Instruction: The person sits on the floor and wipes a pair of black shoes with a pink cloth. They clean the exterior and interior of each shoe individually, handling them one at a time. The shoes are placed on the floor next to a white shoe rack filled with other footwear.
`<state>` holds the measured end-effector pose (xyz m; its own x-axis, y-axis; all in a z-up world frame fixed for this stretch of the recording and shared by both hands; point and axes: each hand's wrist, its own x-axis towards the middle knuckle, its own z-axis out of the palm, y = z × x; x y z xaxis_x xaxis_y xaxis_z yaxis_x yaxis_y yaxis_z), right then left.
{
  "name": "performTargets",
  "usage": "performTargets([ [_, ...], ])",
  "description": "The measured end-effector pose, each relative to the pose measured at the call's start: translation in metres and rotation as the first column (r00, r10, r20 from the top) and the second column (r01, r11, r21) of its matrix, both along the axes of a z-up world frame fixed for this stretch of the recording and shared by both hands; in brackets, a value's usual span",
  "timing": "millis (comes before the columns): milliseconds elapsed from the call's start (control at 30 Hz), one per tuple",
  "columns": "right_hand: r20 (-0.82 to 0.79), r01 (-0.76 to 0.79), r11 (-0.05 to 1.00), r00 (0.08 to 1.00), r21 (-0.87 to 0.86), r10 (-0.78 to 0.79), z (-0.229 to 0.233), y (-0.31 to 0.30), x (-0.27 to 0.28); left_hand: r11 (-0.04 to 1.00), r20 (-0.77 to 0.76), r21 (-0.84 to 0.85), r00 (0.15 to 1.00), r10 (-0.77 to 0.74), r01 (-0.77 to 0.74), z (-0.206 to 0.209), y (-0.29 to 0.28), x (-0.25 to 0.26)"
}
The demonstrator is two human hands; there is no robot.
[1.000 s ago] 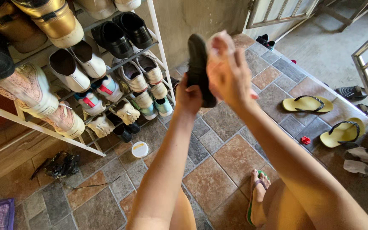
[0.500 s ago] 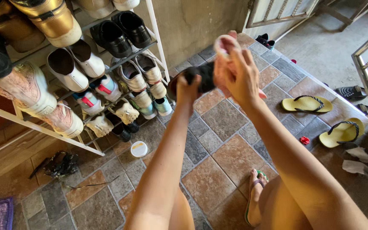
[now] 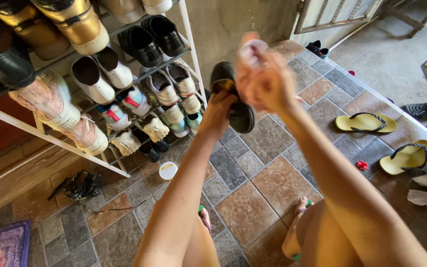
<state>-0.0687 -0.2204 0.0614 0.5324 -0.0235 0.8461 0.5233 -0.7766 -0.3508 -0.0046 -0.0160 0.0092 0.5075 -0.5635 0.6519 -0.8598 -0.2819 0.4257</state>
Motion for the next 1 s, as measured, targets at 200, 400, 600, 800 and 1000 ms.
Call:
performTargets([
  [200,-0.411,-0.076,0.986,0.912,-0.147,0.009,-0.015,0.03,-0.034,0.997,0.013,0.013,0.997,0.071,-0.071,0.019,0.025,-0.003],
  [400,-0.094,-0.003,0.998,0.996,-0.055,-0.002,0.025,0.019,-0.018,0.988,0.139,0.138,0.989,0.046,-0.065,0.02,0.035,0.008],
  [600,0.012,0.021,0.989,1.0,-0.145,-0.02,0.006,0.04,0.002,0.981,0.207,0.185,0.978,0.026,-0.065,0.023,0.025,-0.001],
  [800,-0.312,-0.085,0.975,0.95,-0.204,0.018,-0.001,0.023,0.006,0.983,0.168,0.075,0.973,0.155,-0.17,0.038,0.044,-0.003],
  [1000,-0.012,-0.059,0.998,0.998,-0.013,0.059,0.006,0.039,0.027,0.964,0.139,0.04,0.957,0.255,-0.263,0.045,0.02,-0.02],
])
